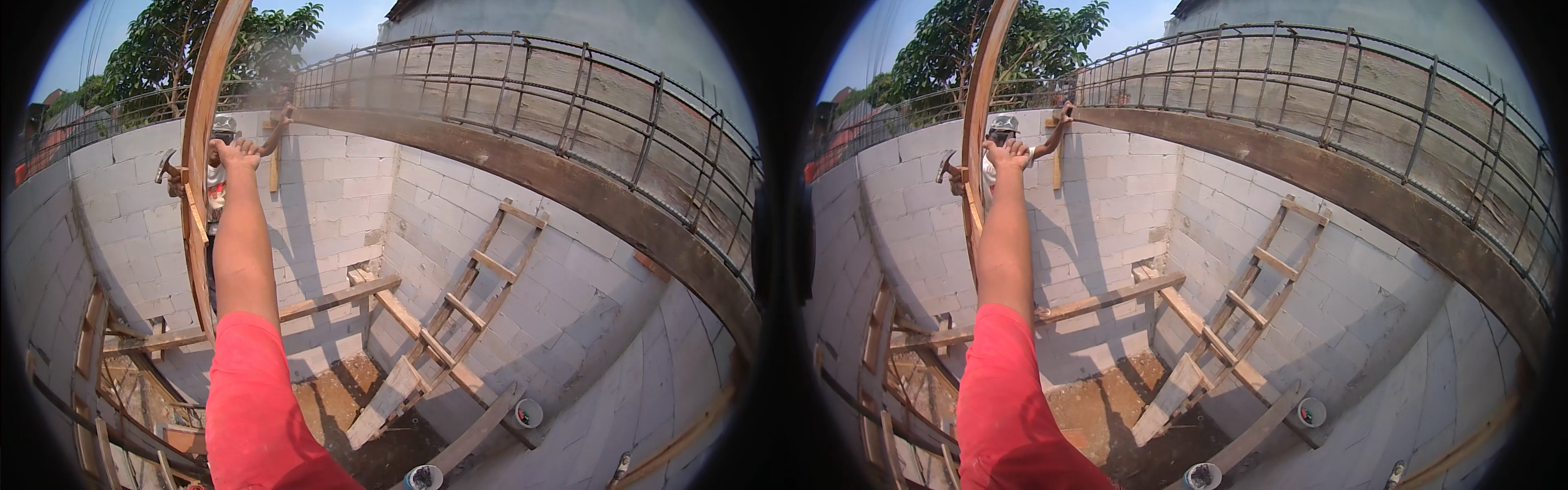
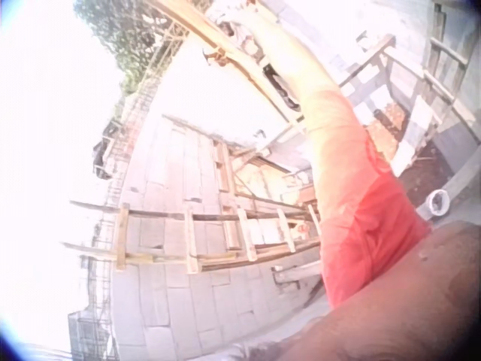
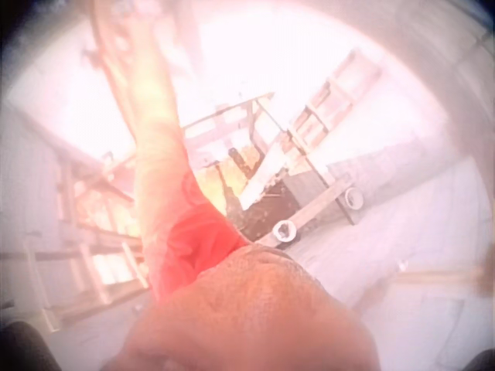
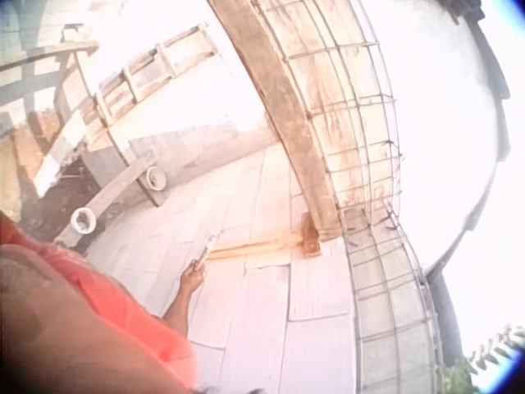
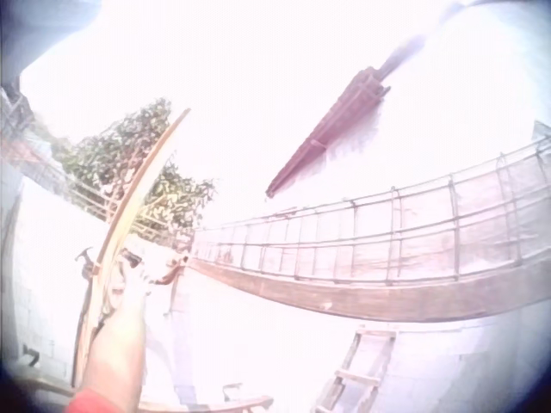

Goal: The person nails wooden boards to the top of a block wall using a hammer and nails. They retrieve nails from a bucket and brace the boards by hand while hammering them into the masonry.

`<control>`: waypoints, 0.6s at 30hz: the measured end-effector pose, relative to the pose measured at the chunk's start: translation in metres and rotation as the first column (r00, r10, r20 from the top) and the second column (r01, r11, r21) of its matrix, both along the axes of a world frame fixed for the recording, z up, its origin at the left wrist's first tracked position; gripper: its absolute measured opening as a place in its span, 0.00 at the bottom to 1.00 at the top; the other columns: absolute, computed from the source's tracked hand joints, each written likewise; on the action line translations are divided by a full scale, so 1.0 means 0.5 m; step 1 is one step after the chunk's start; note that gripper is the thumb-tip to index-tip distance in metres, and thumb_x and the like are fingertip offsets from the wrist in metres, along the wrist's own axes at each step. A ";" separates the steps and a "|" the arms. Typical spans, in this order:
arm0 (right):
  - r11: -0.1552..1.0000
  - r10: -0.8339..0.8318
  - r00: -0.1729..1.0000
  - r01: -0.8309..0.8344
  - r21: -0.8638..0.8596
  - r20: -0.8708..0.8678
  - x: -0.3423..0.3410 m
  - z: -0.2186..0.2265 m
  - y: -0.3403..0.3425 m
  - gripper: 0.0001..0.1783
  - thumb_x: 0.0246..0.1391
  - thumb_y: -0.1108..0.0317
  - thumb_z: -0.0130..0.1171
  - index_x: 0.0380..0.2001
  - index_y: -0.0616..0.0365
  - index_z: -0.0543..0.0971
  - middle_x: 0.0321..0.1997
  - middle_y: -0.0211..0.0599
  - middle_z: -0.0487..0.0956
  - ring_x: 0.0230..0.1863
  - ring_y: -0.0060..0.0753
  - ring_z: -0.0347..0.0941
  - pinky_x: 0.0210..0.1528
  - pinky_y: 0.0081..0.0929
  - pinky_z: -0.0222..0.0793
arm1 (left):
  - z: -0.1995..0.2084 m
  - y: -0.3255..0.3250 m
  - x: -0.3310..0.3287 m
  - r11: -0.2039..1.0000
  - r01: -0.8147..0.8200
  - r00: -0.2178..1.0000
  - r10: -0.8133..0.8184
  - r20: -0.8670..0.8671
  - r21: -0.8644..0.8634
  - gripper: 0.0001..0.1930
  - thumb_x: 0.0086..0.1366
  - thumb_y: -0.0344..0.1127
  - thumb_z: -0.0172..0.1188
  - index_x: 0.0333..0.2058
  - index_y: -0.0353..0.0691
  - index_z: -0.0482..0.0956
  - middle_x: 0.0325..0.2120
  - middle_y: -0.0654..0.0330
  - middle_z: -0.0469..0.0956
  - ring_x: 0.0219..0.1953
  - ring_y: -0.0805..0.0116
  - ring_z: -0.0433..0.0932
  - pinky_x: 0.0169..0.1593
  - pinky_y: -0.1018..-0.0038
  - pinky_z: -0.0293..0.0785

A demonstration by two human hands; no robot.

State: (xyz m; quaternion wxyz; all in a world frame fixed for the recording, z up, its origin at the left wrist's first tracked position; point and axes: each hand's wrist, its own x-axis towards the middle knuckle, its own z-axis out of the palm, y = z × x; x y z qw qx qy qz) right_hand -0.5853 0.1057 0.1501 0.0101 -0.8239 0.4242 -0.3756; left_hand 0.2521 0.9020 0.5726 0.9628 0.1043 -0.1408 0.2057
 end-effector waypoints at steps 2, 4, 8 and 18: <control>0.998 -0.048 0.999 0.047 -0.046 -0.025 -0.035 -0.024 -0.002 0.19 0.64 0.64 0.59 0.49 0.71 0.77 0.41 0.64 0.81 0.39 0.66 0.79 0.41 0.50 0.77 | 0.028 -0.045 -0.034 1.000 -0.017 0.999 0.017 -0.028 -0.014 0.44 0.57 0.89 0.40 0.20 0.47 0.56 0.11 0.70 0.50 0.12 0.71 0.46 0.21 0.72 0.43; 0.995 -0.093 0.996 0.092 -0.040 -0.013 -0.032 -0.028 0.009 0.19 0.64 0.65 0.59 0.49 0.72 0.77 0.41 0.64 0.81 0.39 0.65 0.79 0.41 0.49 0.77 | 0.060 -0.074 -0.070 0.999 -0.035 0.999 0.035 -0.023 -0.041 0.45 0.53 0.91 0.42 0.19 0.48 0.55 0.11 0.69 0.51 0.13 0.71 0.46 0.22 0.72 0.42; 0.998 -0.062 0.983 0.057 0.031 0.174 -0.009 -0.047 0.033 0.16 0.64 0.66 0.59 0.46 0.71 0.78 0.39 0.61 0.80 0.39 0.63 0.79 0.43 0.48 0.77 | 0.103 -0.089 -0.106 0.997 -0.026 0.998 0.030 0.054 -0.075 0.47 0.45 0.95 0.44 0.16 0.49 0.51 0.10 0.69 0.50 0.13 0.70 0.46 0.22 0.71 0.42; 0.974 -0.024 0.998 0.009 0.227 0.065 0.116 0.108 0.170 0.21 0.70 0.59 0.53 0.55 0.65 0.78 0.54 0.60 0.80 0.54 0.60 0.76 0.57 0.47 0.74 | 0.122 0.028 -0.010 0.969 0.023 0.987 0.017 0.159 -0.245 0.28 0.75 0.61 0.46 0.21 0.50 0.57 0.15 0.70 0.51 0.17 0.70 0.48 0.24 0.69 0.47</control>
